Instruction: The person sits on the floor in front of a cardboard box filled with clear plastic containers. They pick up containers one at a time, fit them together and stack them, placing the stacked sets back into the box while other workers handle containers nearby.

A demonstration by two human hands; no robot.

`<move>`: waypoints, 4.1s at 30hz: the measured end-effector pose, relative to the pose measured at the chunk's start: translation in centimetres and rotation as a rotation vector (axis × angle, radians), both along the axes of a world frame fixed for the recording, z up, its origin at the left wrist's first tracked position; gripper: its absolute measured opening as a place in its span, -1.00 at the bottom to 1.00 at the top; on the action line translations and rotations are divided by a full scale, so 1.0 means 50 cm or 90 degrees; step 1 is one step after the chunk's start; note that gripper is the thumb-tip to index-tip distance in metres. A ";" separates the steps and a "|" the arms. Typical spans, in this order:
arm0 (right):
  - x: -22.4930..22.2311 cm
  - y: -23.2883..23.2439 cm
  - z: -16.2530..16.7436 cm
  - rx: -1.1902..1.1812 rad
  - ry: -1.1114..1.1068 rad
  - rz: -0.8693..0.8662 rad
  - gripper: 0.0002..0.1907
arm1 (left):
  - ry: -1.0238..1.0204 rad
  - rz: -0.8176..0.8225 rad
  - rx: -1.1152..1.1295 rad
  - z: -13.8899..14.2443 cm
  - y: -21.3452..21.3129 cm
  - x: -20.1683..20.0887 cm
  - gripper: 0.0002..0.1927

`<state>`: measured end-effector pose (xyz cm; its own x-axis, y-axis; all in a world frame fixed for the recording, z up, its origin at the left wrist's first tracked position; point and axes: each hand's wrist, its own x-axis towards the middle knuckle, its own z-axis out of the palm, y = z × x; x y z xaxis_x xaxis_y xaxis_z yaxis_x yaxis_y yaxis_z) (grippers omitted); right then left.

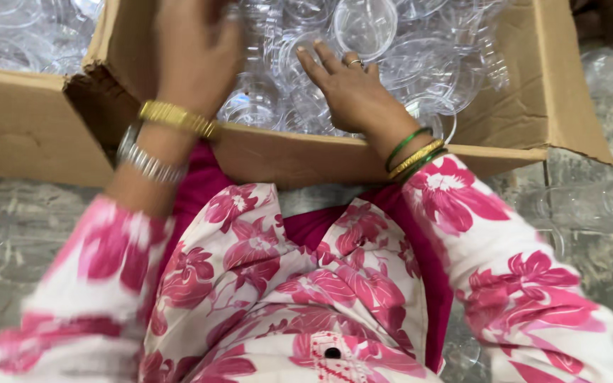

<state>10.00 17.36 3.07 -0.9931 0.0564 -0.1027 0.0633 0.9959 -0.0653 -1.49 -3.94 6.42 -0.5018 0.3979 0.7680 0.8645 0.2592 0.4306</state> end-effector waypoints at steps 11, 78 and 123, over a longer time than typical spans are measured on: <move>-0.023 0.011 -0.002 0.067 0.065 0.031 0.30 | -0.187 -0.005 -0.777 -0.086 0.128 -0.102 -0.72; 0.056 -0.002 0.069 -1.013 0.524 -0.152 -0.23 | 0.106 -0.076 0.218 0.075 0.013 0.140 -0.80; 0.217 -0.044 0.065 -0.926 0.954 -0.252 -0.34 | -0.938 -0.503 0.490 -0.056 -0.052 0.269 -0.50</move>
<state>20.86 15.15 6.31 -0.3015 0.8625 0.4064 -0.6151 0.1497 -0.7741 11.98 -6.54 3.62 -0.7485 0.6622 0.0353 -0.4715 -0.5689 0.6738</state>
